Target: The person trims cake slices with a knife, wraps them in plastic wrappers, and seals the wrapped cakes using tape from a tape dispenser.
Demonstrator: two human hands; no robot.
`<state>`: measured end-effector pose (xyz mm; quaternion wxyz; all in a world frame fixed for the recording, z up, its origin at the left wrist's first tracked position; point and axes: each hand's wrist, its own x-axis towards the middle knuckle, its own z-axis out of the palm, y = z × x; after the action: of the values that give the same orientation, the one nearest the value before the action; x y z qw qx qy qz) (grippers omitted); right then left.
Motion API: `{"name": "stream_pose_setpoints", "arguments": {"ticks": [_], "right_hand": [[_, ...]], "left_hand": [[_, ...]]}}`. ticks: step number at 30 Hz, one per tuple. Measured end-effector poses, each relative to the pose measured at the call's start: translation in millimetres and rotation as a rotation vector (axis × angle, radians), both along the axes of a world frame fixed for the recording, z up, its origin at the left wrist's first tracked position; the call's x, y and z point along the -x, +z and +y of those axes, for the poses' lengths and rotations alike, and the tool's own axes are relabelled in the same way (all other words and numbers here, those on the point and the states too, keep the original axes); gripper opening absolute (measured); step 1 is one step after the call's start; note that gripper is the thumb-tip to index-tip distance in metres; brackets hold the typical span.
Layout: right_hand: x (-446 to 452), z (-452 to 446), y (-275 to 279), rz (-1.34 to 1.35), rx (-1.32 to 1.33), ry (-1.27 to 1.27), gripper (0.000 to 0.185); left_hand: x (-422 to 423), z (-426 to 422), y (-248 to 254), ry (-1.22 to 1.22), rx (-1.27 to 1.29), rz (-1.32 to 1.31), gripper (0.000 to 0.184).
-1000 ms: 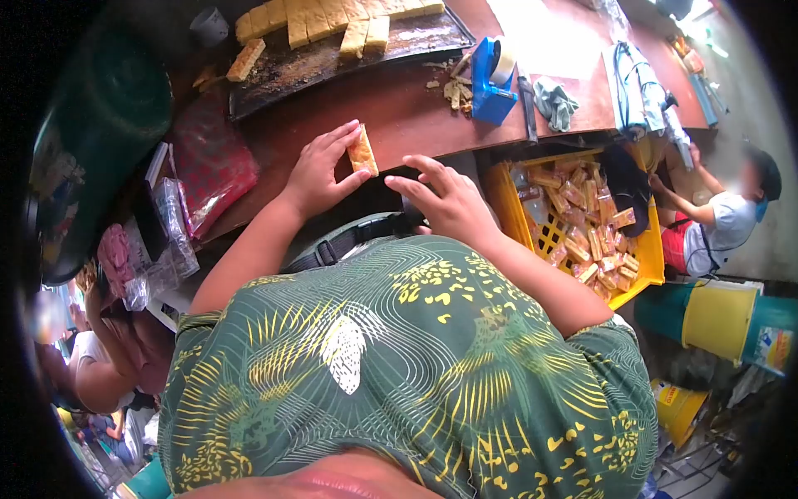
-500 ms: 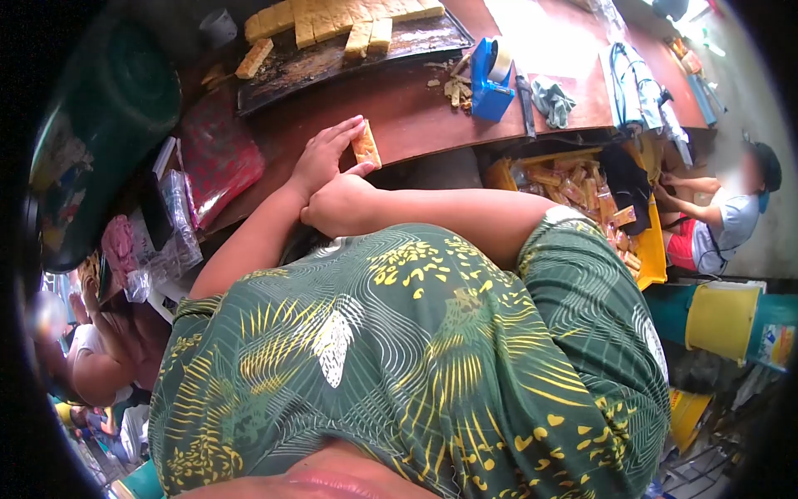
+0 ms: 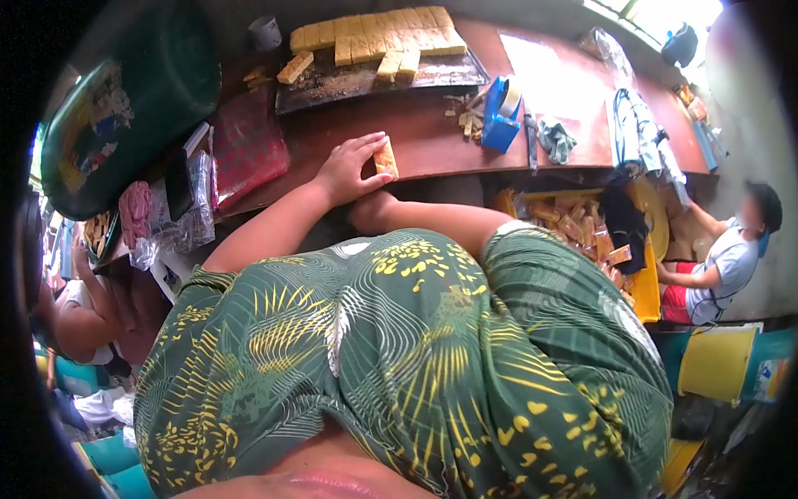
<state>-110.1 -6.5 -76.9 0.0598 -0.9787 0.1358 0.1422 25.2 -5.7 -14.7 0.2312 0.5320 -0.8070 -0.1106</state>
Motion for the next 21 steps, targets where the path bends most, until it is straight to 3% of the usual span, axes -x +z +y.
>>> {"name": "stream_pose_setpoints", "arguments": {"ticks": [2,3,5,6,7,9,12,13,15,21], "right_hand": [[-4.7,-5.9,5.7,0.234,0.008,-0.027,0.031],[5.2,-6.0,-7.3,0.048,0.142,0.036,0.023],[10.0,-4.1,-20.5,-0.027,0.079,-0.001,0.022],[17.9,-0.5,-1.7,0.02,0.026,-0.058,0.021],[31.9,2.3,18.9,0.065,-0.028,-0.118,0.019],[72.7,5.6,58.6,0.035,-0.423,-0.438,0.027],[162.2,44.0,91.8,-0.177,-0.446,-0.7,0.03],[213.1,49.6,55.9,-0.186,-0.364,-0.71,0.032],[281.8,103.2,22.5,0.03,-0.235,-1.059,0.032],[293.8,133.5,11.9,-0.602,0.087,-0.908,0.033]], "left_hand": [[0.4,-0.6,-1.1,-0.007,-0.008,0.018,0.081],[-1.2,-2.7,-3.5,-0.007,-0.005,0.023,0.081],[-5.3,-6.4,-10.5,-0.049,0.027,0.042,0.081],[-4.5,-5.8,-7.0,-0.032,0.007,0.037,0.081],[-2.3,-3.2,-5.6,-0.018,-0.014,0.032,0.081],[1.3,2.0,-2.2,-0.007,-0.008,0.03,0.08],[1.7,4.0,-2.3,-0.011,0.01,0.032,0.079],[1.5,6.8,0.3,-0.01,0.005,0.036,0.079],[4.6,12.0,4.3,-0.004,0.01,0.041,0.078],[3.6,17.9,11.9,-0.007,0.028,0.011,0.078]]}}
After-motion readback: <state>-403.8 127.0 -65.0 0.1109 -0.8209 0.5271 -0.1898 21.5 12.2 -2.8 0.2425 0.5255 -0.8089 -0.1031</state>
